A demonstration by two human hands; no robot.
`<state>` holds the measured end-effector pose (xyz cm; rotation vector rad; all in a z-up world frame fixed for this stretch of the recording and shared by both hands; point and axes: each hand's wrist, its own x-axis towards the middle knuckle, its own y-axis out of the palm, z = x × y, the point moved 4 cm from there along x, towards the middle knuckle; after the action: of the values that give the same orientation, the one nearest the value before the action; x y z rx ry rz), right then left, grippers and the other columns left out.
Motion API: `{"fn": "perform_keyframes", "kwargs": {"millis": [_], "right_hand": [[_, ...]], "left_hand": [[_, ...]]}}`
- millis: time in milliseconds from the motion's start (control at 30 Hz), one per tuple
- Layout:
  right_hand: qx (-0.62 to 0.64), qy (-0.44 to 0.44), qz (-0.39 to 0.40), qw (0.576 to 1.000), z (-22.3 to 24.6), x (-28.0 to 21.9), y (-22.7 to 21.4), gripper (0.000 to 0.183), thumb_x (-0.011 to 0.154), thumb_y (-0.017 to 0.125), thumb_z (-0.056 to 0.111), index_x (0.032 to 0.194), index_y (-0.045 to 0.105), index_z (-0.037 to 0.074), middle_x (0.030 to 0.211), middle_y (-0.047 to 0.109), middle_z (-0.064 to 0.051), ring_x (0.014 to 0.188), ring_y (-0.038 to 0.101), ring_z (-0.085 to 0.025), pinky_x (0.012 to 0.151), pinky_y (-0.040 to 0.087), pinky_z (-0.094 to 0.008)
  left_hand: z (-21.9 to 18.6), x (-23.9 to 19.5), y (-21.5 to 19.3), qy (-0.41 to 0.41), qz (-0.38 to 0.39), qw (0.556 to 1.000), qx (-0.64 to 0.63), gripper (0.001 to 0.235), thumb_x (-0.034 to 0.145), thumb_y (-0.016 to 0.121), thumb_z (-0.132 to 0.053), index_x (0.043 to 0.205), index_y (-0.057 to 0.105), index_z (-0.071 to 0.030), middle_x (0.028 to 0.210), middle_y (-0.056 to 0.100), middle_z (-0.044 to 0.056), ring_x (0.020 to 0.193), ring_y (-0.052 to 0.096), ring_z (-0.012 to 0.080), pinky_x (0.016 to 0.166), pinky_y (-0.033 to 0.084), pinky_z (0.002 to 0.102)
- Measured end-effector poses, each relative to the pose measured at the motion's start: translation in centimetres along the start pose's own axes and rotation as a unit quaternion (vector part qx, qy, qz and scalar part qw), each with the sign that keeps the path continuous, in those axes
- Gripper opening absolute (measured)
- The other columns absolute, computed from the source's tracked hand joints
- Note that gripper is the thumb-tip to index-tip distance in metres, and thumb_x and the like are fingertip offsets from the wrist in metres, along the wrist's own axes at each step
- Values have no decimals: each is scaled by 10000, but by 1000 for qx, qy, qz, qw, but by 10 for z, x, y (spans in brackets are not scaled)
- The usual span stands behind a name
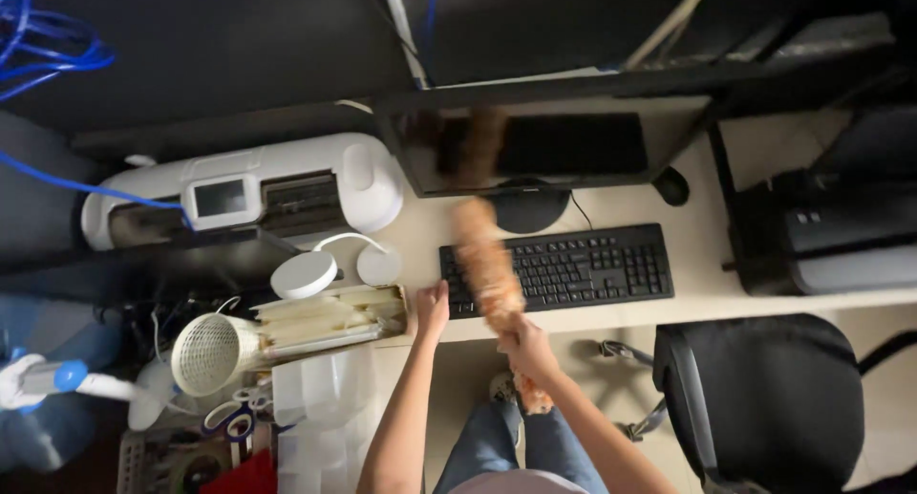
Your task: The person organizes a small white plastic container on a desk, then uses a fluffy duster to clean a computer monitor, keyboard, and mouse. The person also wipes the desk surface with a red cloth.
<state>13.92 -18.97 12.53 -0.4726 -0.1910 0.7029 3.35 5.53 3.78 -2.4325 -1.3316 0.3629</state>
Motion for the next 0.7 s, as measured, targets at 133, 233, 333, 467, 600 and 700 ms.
{"fn": "perform_keyframes", "kwargs": {"millis": [133, 233, 333, 467, 600, 700], "right_hand": [[-32, 34, 176, 983, 41, 41, 7, 201, 886, 648, 171, 1058, 625, 69, 719, 718, -201, 644, 740, -357, 599, 559, -452], [48, 122, 55, 990, 20, 66, 9, 231, 907, 607, 183, 1088, 566, 45, 685, 695, -212, 555, 732, -361, 512, 563, -443], [19, 60, 52, 997, 12, 96, 10, 277, 965, 596, 177, 1166, 502, 10, 716, 693, -193, 559, 688, -321, 486, 551, -446], [62, 132, 193, 970, 32, 115, 2, 459, 935, 591, 167, 1352, 451, 35, 704, 687, -189, 500, 689, -296, 483, 552, -453], [51, 71, 170, 981, -24, 138, 39, 527, 951, 565, 147, 1386, 301, 10, 900, 685, -176, 612, 689, -297, 504, 552, -417], [-10, -39, 229, 973, -41, 150, 64, 538, 998, 535, 163, 1442, 269, 16, 905, 684, -227, 676, 692, -371, 556, 527, -435]], "left_hand": [[-1, 10, -6, 66, 25, 998, 2, 375, 1015, 447, -232, 1122, 661, 57, 977, 695, 257, 915, 641, 405, 783, 490, 463], [3, 20, -2, -106, 56, 993, 22, 438, 1091, 480, -340, 1119, 689, 44, 930, 719, 259, 875, 704, 373, 824, 525, 439], [-26, 49, -8, 28, -66, 995, 69, 370, 1065, 568, -276, 1253, 669, 27, 1194, 644, 293, 1098, 581, 424, 918, 452, 471], [-97, 81, -17, -47, -92, 994, -37, 425, 1042, 607, -296, 1360, 547, -19, 1282, 636, 202, 1167, 631, 292, 1028, 489, 386], [-160, 120, -25, 54, -157, 977, -132, 614, 1024, 637, -220, 1550, 371, -46, 1485, 493, 168, 1323, 520, 307, 1063, 471, 411], [-175, 137, -16, 54, -138, 955, -257, 656, 1033, 620, -227, 1571, 298, -34, 1597, 382, 155, 1422, 467, 283, 1138, 435, 403]]}}
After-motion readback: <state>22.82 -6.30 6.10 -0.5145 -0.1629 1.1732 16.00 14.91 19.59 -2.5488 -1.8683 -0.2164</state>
